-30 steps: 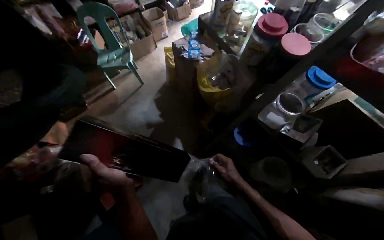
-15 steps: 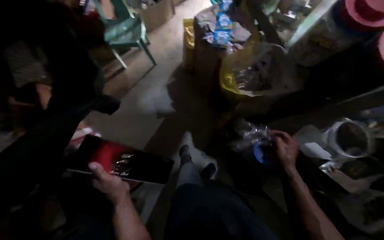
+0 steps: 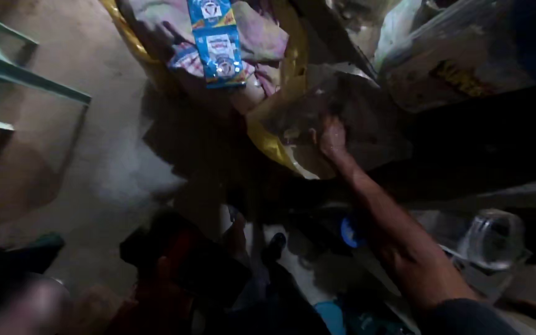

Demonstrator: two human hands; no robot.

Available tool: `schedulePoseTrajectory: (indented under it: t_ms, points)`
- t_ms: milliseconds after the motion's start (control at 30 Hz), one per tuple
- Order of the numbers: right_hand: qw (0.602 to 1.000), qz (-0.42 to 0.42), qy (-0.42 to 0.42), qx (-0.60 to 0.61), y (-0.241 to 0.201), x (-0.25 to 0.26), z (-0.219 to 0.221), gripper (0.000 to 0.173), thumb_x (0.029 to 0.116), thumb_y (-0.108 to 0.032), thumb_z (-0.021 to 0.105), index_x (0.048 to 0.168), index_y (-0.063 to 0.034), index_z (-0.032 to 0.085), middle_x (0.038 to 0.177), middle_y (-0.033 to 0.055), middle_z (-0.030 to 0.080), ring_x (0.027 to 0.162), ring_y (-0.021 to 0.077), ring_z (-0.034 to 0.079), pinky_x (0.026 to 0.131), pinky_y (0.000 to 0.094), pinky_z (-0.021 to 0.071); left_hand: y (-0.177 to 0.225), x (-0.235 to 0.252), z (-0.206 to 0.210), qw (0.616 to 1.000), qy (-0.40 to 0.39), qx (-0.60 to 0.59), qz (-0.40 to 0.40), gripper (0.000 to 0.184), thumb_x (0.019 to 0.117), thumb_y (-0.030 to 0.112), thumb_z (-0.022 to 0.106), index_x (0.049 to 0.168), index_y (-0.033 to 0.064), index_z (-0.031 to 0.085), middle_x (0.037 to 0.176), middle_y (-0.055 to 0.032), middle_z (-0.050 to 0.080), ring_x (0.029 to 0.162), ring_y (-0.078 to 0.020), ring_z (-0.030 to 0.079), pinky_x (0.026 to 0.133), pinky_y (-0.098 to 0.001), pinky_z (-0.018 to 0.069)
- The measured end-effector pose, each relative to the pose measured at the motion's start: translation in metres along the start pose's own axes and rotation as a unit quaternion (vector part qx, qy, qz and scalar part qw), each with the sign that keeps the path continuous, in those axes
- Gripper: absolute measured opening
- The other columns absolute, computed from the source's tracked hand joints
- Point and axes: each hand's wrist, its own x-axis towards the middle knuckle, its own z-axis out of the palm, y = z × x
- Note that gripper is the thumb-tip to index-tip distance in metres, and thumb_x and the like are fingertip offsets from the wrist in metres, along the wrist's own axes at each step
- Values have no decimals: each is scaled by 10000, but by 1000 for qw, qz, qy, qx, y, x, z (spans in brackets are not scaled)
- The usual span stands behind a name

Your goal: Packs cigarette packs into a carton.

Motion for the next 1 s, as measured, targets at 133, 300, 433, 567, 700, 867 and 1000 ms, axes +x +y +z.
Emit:
schedulePoseTrajectory:
  t_ms: [133,300,433,567,700,867,1000]
  points:
    - [970,104,-217,17,13,49,42,460,1082,-165,515,1466,85,470,1492,324,483,1418,466,446,1177,570,335,-1,27,16,999,-41,29,20,534,1003,309,559,1254,-157,486,983,2,642,858,53,629,791,-174,558]
    - [985,45,-157,51,22,47,10,823,893,-430,799,1528,-45,446,1427,285,561,1336,448,538,1126,604,407,12,37,28,994,-109,16,2,654,992,369,583,1369,-138,412,1132,-30,654,990,33,647,889,-192,568]
    - [990,-63,-53,117,18,-2,-51,929,795,-320,896,1522,19,429,1420,314,545,1326,445,538,1137,564,412,39,41,44,989,-148,17,11,621,984,329,590,1361,-132,417,1127,-20,656,972,47,652,855,-169,573]
    - [994,-68,60,66,10,-57,-84,808,908,-289,799,1562,-41,394,1478,291,508,1298,475,559,1065,610,470,52,44,57,979,-187,52,57,667,983,367,591,1341,-173,435,1130,-50,659,976,73,635,861,-145,555]
    - [991,-52,115,52,17,-85,-96,571,966,-271,731,1470,-75,550,1284,286,644,1024,464,693,854,624,556,53,39,65,970,-207,95,90,781,978,493,571,1346,-183,439,1087,-74,660,916,85,620,814,-136,542]
    - [805,-28,97,584,34,-112,-95,371,1034,-98,538,1391,-6,571,1190,101,724,742,137,725,547,274,608,49,19,79,954,-255,108,114,691,979,475,584,1306,-128,505,1051,-21,675,894,84,627,805,-148,555]
    - [722,-146,21,676,39,-141,-105,501,1052,-173,527,1520,-23,435,1378,146,633,849,238,753,513,338,628,41,-9,93,940,-291,129,124,635,956,472,603,1269,-78,553,1003,17,682,868,71,642,790,-157,565]
